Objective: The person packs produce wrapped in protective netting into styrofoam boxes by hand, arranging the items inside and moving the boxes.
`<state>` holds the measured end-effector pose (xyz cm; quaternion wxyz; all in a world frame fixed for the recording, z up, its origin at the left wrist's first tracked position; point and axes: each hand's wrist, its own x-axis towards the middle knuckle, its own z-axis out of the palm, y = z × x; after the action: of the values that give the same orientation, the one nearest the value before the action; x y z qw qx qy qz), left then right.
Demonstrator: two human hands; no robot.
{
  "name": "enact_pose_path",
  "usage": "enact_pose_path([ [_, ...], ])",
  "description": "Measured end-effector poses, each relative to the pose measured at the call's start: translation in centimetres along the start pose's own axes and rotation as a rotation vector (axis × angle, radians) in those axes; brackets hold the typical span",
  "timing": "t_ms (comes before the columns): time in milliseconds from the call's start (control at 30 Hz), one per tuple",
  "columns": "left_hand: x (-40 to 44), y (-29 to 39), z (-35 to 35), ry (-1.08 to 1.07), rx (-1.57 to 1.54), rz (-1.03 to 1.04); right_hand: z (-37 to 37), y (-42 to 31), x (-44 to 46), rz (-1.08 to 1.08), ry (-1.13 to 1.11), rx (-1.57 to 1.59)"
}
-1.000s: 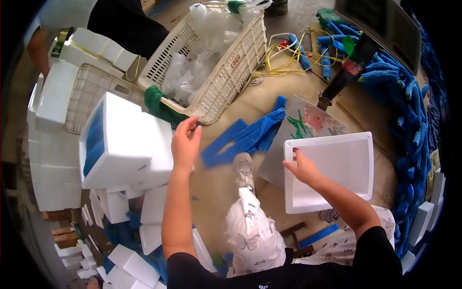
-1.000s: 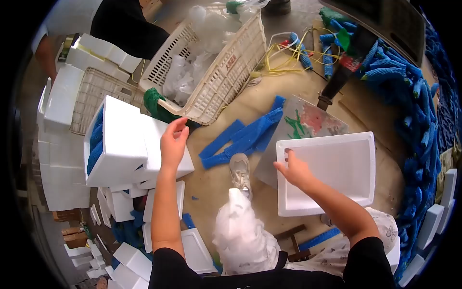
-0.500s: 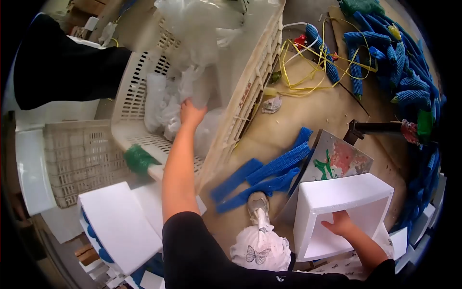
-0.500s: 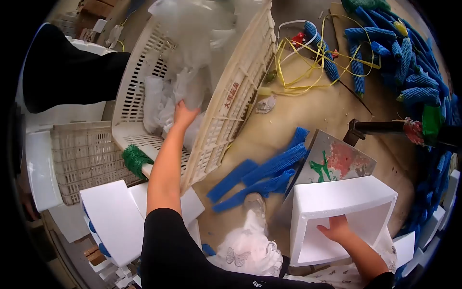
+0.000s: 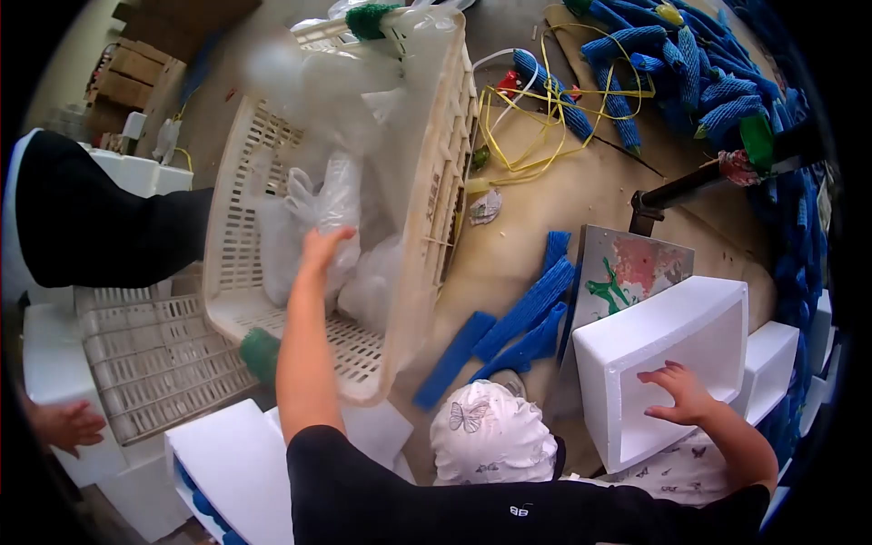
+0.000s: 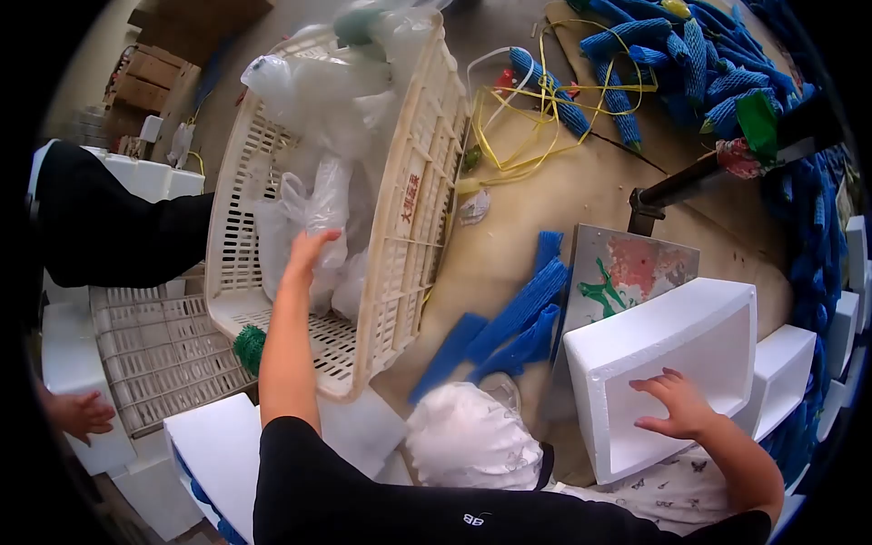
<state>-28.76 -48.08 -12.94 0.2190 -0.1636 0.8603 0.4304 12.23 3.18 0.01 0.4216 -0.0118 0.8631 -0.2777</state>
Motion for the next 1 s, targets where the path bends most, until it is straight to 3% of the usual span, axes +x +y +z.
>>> enact_pose_path([
  [33,-0.7,0.6,-0.8,-0.003,-0.092,0.065,-0.7,-0.6,-2.8,-0.17,0.027,0.058],
  [67,-3.7,3.5,-1.2,0.088,-0.066,0.053,-0.8,-1.4,-5.4,-0.159,-0.086,-0.198],
  [100,-5.5,5.5,-1.8,0.096,-0.028,0.104,0.5,-0.2,-7.0,-0.179,-0.137,-0.205],
  [167,-7.4,6.6,-2.5,0.013,-0.285,0.335,3.5,3.3,-8.2,-0.079,-0.238,-0.537],
  [200,-7.8,6.8,-3.3,0.064,-0.261,0.349,5.8,7.1,-7.9,-0.076,-0.125,-0.435],
  [233,-11.2,9.2,-2.8,0.105,-0.206,0.472,5.3,7.7,-6.9,-0.27,0.017,-0.446],
  [267,-13.9,11.0,-2.4,0.072,-0.171,0.56,4.2,6.2,-6.3,-0.216,-0.161,-0.485],
  [300,-17.3,12.8,-0.8,0.07,-0.185,0.63,5.1,6.6,-6.0,-0.249,-0.122,-0.549],
  [367,-24.1,17.0,3.2,-0.06,-0.039,0.763,5.1,6.1,-5.0,-0.273,-0.094,-0.518],
  [433,-29.6,20.5,9.6,-0.264,0.132,0.877,4.7,4.9,-3.2,-0.306,0.077,-0.425],
  [467,-32.6,22.3,14.0,-0.464,0.162,0.893,4.9,4.7,-1.8,-0.348,0.244,-0.405],
  [533,-34.6,22.6,22.2,-0.746,0.487,0.998,3.2,4.7,-0.1,-0.412,0.315,-0.361],
  [600,-34.4,20.5,29.6,-0.845,0.845,1.023,3.0,6.4,-2.0,-0.65,0.447,-0.356],
  [667,-32.0,17.5,35.2,-1.021,1.118,0.874,3.6,9.1,-5.2,-0.858,0.672,-0.439],
  [700,-28.0,13.5,37.9,-1.185,1.066,0.79,3.7,10.9,-7.7,-0.806,0.906,-0.516],
  [733,-26.1,11.7,39.7,-1.351,1.133,0.554,3.5,13.4,-10.0,-0.632,1.106,-0.602],
  [767,-27.0,12.3,40.4,-1.35,1.322,0.707,3.9,16.0,-11.5,-0.365,1.219,-0.54],
  [800,-27.6,12.9,40.6,-1.353,1.369,0.677,4.0,19.5,-13.3,-0.1,1.337,-0.494],
  [833,-27.6,12.4,40.4,-1.302,1.332,0.778,5.3,22.6,-14.3,0.258,1.346,-0.353],
  [867,-26.6,11.1,40.5,-1.121,1.607,0.941,7.2,25.3,-14.3,0.524,1.357,-0.289],
  [900,-28.9,13.6,39.8,-1.001,1.651,0.976,9.4,28.7,-14.3,0.628,1.159,-0.269],
  [933,-28.8,14.0,39.6,-0.901,1.531,0.997,11.6,32.2,-14.7,0.598,0.871,-0.118],
  [1000,-28.9,13.6,38.5,-0.798,1.393,0.997,12.0,33.3,-16.0,0.697,0.241,-0.584],
])
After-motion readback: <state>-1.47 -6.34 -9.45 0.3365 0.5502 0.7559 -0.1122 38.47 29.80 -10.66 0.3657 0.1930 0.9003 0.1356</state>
